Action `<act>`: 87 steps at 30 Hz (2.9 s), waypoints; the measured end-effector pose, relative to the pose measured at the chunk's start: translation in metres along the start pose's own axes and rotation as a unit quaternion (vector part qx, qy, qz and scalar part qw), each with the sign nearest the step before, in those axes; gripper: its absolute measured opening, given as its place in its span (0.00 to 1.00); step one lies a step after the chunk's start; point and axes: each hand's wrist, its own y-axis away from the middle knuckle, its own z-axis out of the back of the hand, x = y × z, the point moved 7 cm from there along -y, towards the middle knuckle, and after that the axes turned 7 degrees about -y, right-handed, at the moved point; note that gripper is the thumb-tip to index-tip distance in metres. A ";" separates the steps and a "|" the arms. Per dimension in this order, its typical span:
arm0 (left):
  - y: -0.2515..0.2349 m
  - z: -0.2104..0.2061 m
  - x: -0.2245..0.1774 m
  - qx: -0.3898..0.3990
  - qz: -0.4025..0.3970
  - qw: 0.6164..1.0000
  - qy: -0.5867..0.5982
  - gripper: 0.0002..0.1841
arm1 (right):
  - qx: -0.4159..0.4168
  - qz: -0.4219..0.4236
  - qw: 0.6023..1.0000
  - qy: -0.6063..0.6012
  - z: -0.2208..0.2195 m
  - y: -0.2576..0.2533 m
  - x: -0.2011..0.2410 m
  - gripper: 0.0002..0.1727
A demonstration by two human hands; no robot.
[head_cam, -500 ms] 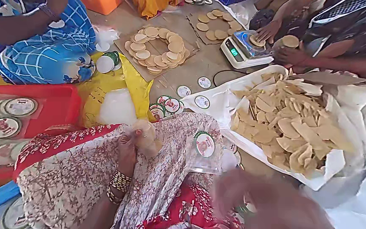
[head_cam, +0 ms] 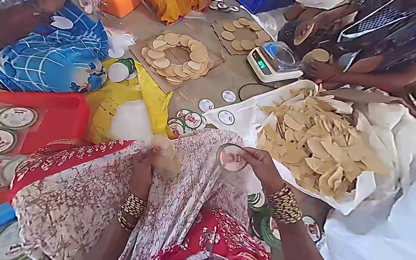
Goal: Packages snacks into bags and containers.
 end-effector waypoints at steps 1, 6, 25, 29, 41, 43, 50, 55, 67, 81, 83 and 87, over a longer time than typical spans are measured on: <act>0.001 -0.001 -0.001 0.000 0.004 1.000 0.001 0.02 | -0.006 -0.001 1.000 -0.006 0.002 0.001 0.004 0.11; 0.002 -0.001 -0.001 0.007 -0.002 1.000 -0.007 0.02 | -0.055 0.033 0.998 -0.013 0.011 0.003 0.016 0.03; 0.003 -0.001 -0.004 0.015 -0.008 0.999 0.028 0.02 | -0.084 0.085 0.992 -0.049 0.018 0.002 0.045 0.02; 0.005 0.000 -0.005 0.009 -0.003 1.000 0.018 0.02 | -0.156 0.142 0.977 -0.013 0.030 0.000 0.049 0.07; 0.038 -0.026 -0.017 0.066 0.129 0.981 0.131 0.07 | -0.022 0.223 0.974 -0.039 -0.047 0.002 0.076 0.09; 0.051 -0.030 -0.022 0.084 0.151 0.973 0.154 0.11 | -0.014 0.253 0.967 0.009 -0.064 0.001 0.080 0.10; 0.067 -0.031 -0.034 0.139 0.129 0.968 0.166 0.10 | 0.036 0.254 0.966 0.037 -0.103 0.003 0.084 0.15; 0.072 -0.036 -0.030 0.150 0.140 0.965 0.164 0.08 | 0.050 0.245 0.961 0.119 -0.122 0.006 0.071 0.20; 0.081 -0.040 -0.032 0.150 0.076 0.982 0.086 0.07 | 0.080 0.136 0.983 -0.091 -0.102 0.010 0.054 0.12; 0.095 -0.024 -0.031 0.202 -0.019 0.975 -0.088 0.12 | -0.029 0.289 0.956 0.038 -0.048 0.029 0.017 0.07; 0.090 -0.023 -0.039 0.190 -0.075 0.974 -0.099 0.12 | -0.039 0.292 0.956 -0.004 -0.044 0.027 0.020 0.07; 0.087 -0.023 -0.057 0.165 -0.181 0.954 -0.170 0.10 | -0.038 0.287 0.945 0.149 -0.049 0.026 0.015 0.10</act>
